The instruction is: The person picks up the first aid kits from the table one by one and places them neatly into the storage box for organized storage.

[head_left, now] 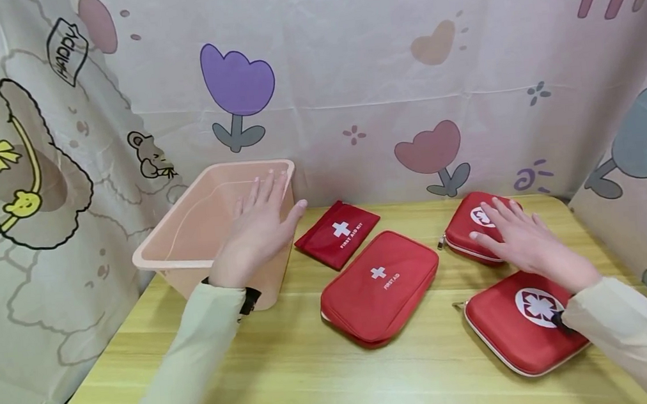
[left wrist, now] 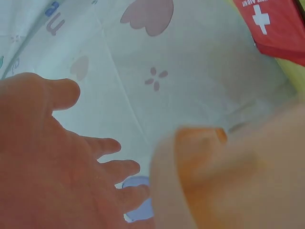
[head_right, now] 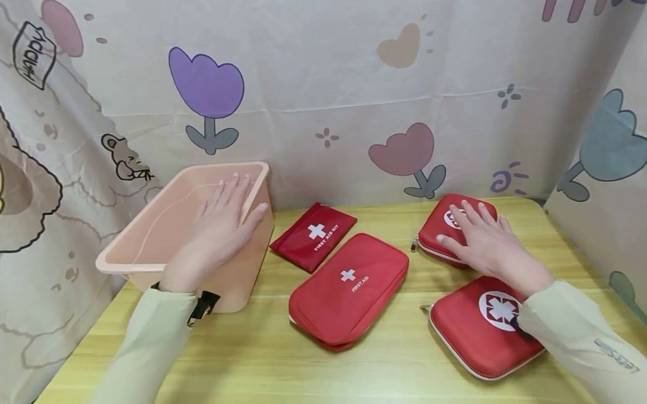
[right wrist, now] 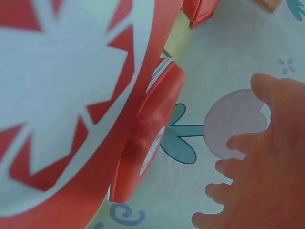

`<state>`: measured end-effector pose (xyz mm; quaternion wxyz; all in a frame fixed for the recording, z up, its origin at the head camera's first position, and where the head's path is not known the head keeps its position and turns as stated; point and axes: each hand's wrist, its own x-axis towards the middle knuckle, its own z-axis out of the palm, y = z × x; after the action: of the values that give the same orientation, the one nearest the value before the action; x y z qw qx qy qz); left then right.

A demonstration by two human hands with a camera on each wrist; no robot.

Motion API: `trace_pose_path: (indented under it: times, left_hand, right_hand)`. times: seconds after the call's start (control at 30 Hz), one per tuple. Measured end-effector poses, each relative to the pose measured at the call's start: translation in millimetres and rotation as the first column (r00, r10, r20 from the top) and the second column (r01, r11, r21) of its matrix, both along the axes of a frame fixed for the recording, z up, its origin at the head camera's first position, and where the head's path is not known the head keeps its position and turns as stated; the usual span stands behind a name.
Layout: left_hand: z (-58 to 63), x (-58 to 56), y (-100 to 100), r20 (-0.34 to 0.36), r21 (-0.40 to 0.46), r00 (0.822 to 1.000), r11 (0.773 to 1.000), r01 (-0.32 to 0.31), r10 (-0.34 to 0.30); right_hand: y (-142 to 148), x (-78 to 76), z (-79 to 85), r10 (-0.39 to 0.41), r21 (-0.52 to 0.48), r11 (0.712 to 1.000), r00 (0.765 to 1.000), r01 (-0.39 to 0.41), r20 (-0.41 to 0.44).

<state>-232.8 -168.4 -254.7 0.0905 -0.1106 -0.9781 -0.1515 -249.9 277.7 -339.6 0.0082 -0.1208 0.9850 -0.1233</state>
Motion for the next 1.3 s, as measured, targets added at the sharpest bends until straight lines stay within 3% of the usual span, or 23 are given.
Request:
trace_pose_path:
  times: [0.37,0.67,0.97,1.1,1.2,1.3]
  left_hand:
    - [1.1,13.6,-64,-0.009,0.024,0.997,0.997,-0.076,0.076]
    - [-11.1,21.9,-122,-0.021,0.013,0.988,0.988,-0.154,0.155]
    - [-20.0,18.8,-171,0.028,0.091,0.976,0.972,-0.216,0.214]
    - [-20.4,15.7,-187,0.149,0.241,0.972,0.947,-0.212,0.180]
    - [-21.8,14.1,-196,0.247,0.370,0.962,0.905,-0.208,0.120]
    - [-25.4,10.4,-203,0.282,0.467,0.957,0.863,-0.195,0.064]
  right_hand:
    - [9,26.3,-6.3,-0.022,-0.030,0.999,1.000,0.022,-0.015]
    - [29,45.2,-22.5,-0.029,-0.031,0.999,0.999,0.028,-0.034]
    - [44,64.0,-35.4,-0.061,-0.044,0.997,0.997,0.060,-0.036]
    - [50,71.5,-41.3,-0.068,-0.051,0.997,0.997,0.066,-0.047]
    - [51,75.6,-45.8,-0.075,-0.049,0.996,0.996,0.073,-0.043]
    - [52,80.1,-50.1,-0.087,-0.042,0.995,0.995,0.085,-0.039]
